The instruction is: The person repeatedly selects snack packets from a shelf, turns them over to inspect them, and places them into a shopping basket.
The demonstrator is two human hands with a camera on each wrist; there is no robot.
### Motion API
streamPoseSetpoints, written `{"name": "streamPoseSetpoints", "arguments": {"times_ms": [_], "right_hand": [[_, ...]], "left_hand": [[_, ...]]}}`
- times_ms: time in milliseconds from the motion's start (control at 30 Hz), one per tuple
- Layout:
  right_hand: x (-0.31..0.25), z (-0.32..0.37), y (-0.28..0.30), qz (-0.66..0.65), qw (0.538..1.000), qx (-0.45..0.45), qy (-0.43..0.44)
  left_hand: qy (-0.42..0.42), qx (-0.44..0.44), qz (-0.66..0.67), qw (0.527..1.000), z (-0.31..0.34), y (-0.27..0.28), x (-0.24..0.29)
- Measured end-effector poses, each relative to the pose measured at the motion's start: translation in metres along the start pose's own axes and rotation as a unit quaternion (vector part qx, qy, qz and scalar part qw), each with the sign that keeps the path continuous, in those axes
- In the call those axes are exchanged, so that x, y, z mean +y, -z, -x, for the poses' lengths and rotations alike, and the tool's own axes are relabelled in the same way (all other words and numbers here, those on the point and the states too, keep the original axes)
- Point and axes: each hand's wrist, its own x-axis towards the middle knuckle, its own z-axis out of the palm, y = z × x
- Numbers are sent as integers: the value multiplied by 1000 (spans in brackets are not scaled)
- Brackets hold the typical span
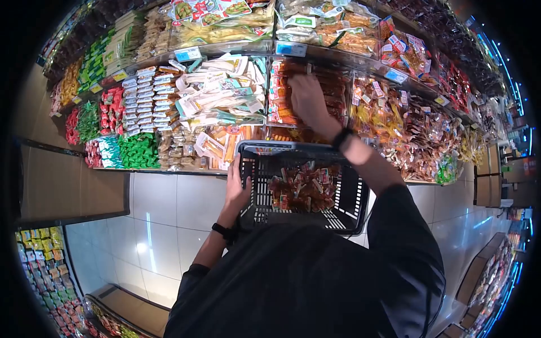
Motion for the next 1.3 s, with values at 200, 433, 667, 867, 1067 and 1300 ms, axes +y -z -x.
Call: {"name": "streamPoseSetpoints", "arguments": {"times_ms": [200, 433, 667, 867, 1067, 1300], "right_hand": [[-147, 174, 36, -224, 927, -271, -131], [-133, 320, -20, -62, 796, -475, -371], [-114, 309, -19, -130, 811, -483, -304], [-96, 283, -29, -84, 750, -559, -343], [-87, 273, -54, -103, 801, -550, -215], [-79, 308, -88, -317, 774, -358, -415]], "left_hand": [[-44, 12, 6, 999, -3, 3, 10], [-10, -18, 6, 1000, 3, 6, 8], [-24, -5, -5, 1000, 1, 6, 7], [-17, -5, -2, 1000, 0, 5, 6], [-2, -13, 3, 1000, 0, 8, 10], [-12, -24, 25, 999, -1, 11, 6]]}}
